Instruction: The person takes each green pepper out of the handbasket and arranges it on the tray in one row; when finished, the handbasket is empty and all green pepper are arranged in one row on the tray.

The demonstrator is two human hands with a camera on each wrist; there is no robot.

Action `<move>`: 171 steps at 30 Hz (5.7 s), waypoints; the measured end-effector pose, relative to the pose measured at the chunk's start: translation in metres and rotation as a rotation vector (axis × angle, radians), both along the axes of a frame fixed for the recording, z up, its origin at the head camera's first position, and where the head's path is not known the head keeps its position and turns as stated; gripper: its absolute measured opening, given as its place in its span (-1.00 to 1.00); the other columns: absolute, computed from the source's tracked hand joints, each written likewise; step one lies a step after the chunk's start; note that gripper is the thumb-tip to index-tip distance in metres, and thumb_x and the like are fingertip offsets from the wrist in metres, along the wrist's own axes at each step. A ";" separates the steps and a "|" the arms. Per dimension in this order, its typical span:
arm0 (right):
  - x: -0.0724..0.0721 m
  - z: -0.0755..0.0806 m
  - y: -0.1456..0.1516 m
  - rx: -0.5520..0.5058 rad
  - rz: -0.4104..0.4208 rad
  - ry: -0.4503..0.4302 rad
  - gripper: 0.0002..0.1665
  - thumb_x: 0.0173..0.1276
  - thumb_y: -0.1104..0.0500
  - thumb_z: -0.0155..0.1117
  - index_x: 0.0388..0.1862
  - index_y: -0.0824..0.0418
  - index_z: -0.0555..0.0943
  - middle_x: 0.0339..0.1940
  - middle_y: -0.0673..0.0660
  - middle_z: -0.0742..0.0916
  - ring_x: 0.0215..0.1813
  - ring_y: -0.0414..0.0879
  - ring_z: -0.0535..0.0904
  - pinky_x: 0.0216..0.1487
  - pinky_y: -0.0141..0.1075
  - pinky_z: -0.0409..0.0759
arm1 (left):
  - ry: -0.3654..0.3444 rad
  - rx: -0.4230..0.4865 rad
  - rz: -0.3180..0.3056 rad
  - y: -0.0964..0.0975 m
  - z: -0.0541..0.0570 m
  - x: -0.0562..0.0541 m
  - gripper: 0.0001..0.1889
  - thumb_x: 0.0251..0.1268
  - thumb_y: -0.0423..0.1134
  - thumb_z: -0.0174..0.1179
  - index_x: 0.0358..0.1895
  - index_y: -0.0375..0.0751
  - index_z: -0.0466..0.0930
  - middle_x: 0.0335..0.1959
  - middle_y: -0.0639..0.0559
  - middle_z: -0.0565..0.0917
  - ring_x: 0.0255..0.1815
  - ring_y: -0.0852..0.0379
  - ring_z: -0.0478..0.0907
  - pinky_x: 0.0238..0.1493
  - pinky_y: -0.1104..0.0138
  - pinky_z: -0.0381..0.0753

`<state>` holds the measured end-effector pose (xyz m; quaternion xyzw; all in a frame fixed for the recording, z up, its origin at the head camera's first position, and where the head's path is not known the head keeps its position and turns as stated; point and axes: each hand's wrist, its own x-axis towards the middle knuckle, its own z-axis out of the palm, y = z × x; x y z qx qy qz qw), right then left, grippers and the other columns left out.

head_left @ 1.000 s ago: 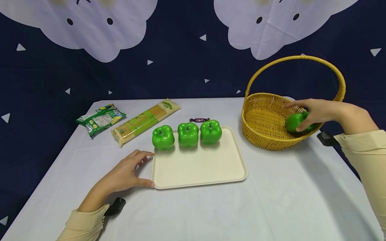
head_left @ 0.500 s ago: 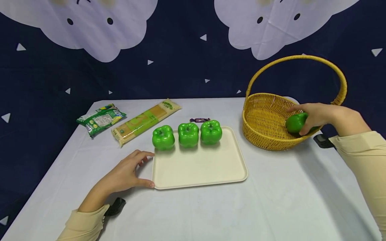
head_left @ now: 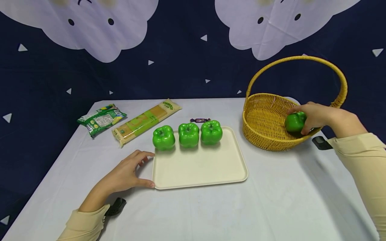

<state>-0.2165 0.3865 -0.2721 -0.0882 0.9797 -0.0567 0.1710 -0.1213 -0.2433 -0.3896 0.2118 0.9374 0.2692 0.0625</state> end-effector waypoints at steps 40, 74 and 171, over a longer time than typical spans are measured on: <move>-0.016 -0.020 -0.011 -0.041 0.032 0.088 -0.03 0.32 -0.09 0.63 0.52 0.32 0.40 0.20 0.58 0.54 0.19 0.43 0.51 0.10 0.33 0.60 | -0.022 -0.001 0.005 0.001 0.001 0.000 0.06 -0.23 0.27 0.73 0.46 -0.03 0.52 0.14 -0.07 0.63 0.09 0.00 0.57 0.10 0.00 0.65; 0.006 0.018 -0.047 -0.317 0.023 0.152 -0.22 0.37 -0.11 0.59 0.48 -0.02 0.51 0.08 0.17 0.65 -0.06 -0.04 0.54 -0.19 -0.33 0.55 | -0.014 -0.006 0.014 0.002 0.002 0.001 0.05 -0.22 0.25 0.74 0.45 -0.02 0.53 0.10 -0.04 0.63 0.06 0.02 0.56 0.06 0.03 0.64; -0.024 -0.010 -0.174 -0.196 0.315 -0.061 -0.14 0.26 -0.24 0.64 0.39 0.20 0.62 0.32 0.39 0.73 0.01 -0.01 0.78 0.26 0.08 0.68 | -0.018 0.001 0.001 -0.002 -0.002 0.001 0.05 -0.27 0.27 0.74 0.42 0.01 0.52 0.07 0.03 0.63 0.09 0.04 0.55 0.09 0.00 0.62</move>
